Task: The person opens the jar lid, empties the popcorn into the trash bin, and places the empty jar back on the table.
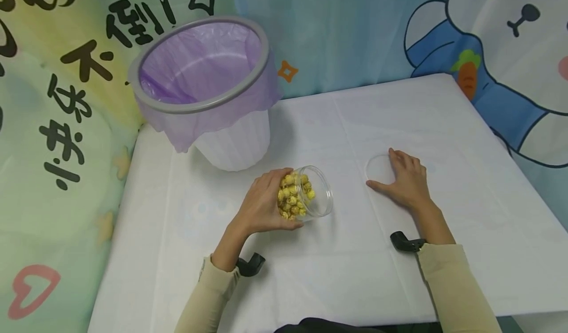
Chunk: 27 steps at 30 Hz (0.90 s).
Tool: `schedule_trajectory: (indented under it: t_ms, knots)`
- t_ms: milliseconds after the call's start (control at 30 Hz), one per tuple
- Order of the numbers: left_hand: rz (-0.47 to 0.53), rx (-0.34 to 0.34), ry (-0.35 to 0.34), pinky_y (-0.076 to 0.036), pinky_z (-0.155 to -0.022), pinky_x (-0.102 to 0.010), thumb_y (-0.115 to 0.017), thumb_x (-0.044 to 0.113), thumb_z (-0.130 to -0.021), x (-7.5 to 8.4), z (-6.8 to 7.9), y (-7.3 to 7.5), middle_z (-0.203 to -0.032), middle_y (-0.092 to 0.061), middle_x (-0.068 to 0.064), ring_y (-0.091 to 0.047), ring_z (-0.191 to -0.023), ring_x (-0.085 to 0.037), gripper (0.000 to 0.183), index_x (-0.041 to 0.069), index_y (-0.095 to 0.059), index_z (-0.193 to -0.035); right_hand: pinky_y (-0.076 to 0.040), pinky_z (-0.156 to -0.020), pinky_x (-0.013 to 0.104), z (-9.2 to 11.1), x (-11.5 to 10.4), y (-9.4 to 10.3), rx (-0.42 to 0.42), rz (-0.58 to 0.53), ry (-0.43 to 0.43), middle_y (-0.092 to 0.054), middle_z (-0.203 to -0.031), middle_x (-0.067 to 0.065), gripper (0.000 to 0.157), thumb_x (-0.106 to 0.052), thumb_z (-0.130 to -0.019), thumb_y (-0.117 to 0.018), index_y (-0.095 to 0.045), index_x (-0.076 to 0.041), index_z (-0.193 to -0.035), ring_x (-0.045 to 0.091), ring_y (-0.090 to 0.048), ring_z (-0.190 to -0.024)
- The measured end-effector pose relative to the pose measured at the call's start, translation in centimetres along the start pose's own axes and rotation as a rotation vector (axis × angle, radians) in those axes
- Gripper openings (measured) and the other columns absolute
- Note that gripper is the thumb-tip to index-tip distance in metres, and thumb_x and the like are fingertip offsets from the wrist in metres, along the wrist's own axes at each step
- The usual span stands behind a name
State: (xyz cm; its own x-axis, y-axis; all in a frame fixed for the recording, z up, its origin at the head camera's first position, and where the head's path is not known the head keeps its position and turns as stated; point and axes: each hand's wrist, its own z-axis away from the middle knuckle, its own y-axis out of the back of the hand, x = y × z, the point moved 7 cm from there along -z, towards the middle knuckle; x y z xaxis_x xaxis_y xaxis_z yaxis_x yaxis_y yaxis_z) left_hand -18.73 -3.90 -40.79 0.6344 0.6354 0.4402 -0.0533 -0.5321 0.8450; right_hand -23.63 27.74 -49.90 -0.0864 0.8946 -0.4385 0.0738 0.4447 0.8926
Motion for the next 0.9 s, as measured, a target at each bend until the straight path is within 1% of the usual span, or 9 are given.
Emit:
schedule_trajectory:
  t_ms: [100, 233, 400, 533, 600, 700, 767, 900]
  knots:
    - [-0.001, -0.003, -0.001, -0.041, -0.089, -0.039, -0.082, 0.053, -0.050, 0.0, -0.1, 0.0, -0.126, -0.049, -0.006, -0.047, -0.111, -0.019, 0.107, 0.008, -0.036, -0.135, -0.018, -0.095, 0.057, -0.1, 0.0, -0.1, -0.012, 0.015, 0.005, -0.025, -0.139, 0.027, 0.107, -0.056, -0.071, -0.068, -0.017, 0.005, -0.144, 0.045, -0.021, -0.123]
    - [-0.005, -0.005, 0.000, -0.041, -0.090, -0.038, -0.082, 0.053, -0.050, -0.1, -0.1, 0.0, -0.126, -0.049, -0.006, -0.047, -0.111, -0.019, 0.107, 0.008, -0.036, -0.135, -0.016, -0.097, 0.058, -0.1, 0.2, -0.3, -0.031, -0.004, -0.021, -0.022, -0.139, 0.031, 0.115, -0.056, -0.070, -0.069, -0.007, 0.007, -0.144, 0.047, -0.019, -0.123]
    - [-0.002, -0.002, -0.003, -0.041, -0.089, -0.039, -0.082, 0.052, -0.049, -0.1, -0.1, 0.0, -0.125, -0.049, -0.006, -0.048, -0.110, -0.019, 0.106, 0.008, -0.037, -0.134, -0.014, -0.097, 0.060, 0.0, 0.4, -0.5, -0.048, -0.053, -0.067, -0.019, -0.140, 0.034, 0.122, -0.054, -0.068, -0.073, 0.002, 0.005, -0.145, 0.048, -0.015, -0.125]
    - [0.000, 0.002, -0.009, -0.041, -0.089, -0.038, -0.082, 0.052, -0.050, -0.2, 0.0, -0.1, -0.125, -0.049, -0.006, -0.048, -0.110, -0.019, 0.105, 0.008, -0.037, -0.134, -0.013, -0.098, 0.063, 0.0, 0.3, -0.3, -0.087, -0.098, -0.079, -0.009, -0.144, 0.031, 0.122, -0.054, -0.069, -0.073, 0.005, 0.002, -0.145, 0.047, -0.007, -0.129]
    - [0.000, 0.002, -0.011, -0.042, -0.089, -0.038, -0.082, 0.052, -0.050, -0.2, 0.0, -0.2, -0.126, -0.049, -0.006, -0.048, -0.110, -0.019, 0.105, 0.007, -0.037, -0.134, -0.014, -0.099, 0.065, -0.2, 0.0, 0.1, -0.098, -0.126, -0.068, -0.004, -0.146, 0.029, 0.119, -0.052, -0.072, -0.071, 0.004, 0.002, -0.145, 0.046, -0.003, -0.131]
    - [0.000, 0.001, -0.006, -0.042, -0.089, -0.038, -0.081, 0.053, -0.050, -0.2, 0.1, -0.1, -0.126, -0.049, -0.006, -0.048, -0.111, -0.019, 0.105, 0.007, -0.037, -0.134, -0.014, -0.099, 0.065, -0.9, -1.1, 1.1, -0.093, -0.169, -0.022, -0.001, -0.148, 0.027, 0.110, -0.049, -0.077, -0.069, -0.001, 0.004, -0.145, 0.044, 0.001, -0.133]
    - [0.002, 0.001, -0.001, -0.041, -0.089, -0.038, -0.081, 0.053, -0.050, -0.3, 0.2, -0.1, -0.126, -0.049, -0.007, -0.047, -0.112, -0.019, 0.106, 0.007, -0.037, -0.134, -0.013, -0.099, 0.066, -1.7, -2.2, 1.9, -0.088, -0.200, 0.021, -0.002, -0.148, 0.026, 0.103, -0.046, -0.080, -0.067, -0.005, 0.005, -0.145, 0.044, 0.002, -0.134]
    - [0.003, 0.009, 0.004, -0.041, -0.090, -0.039, -0.081, 0.053, -0.051, -0.4, 0.3, 0.2, -0.126, -0.049, -0.007, -0.047, -0.112, -0.019, 0.106, 0.007, -0.036, -0.135, -0.012, -0.100, 0.065, -3.7, -5.1, 3.7, -0.079, -0.240, 0.103, -0.005, -0.148, 0.023, 0.092, -0.042, -0.083, -0.064, -0.013, 0.002, -0.145, 0.039, 0.000, -0.134]
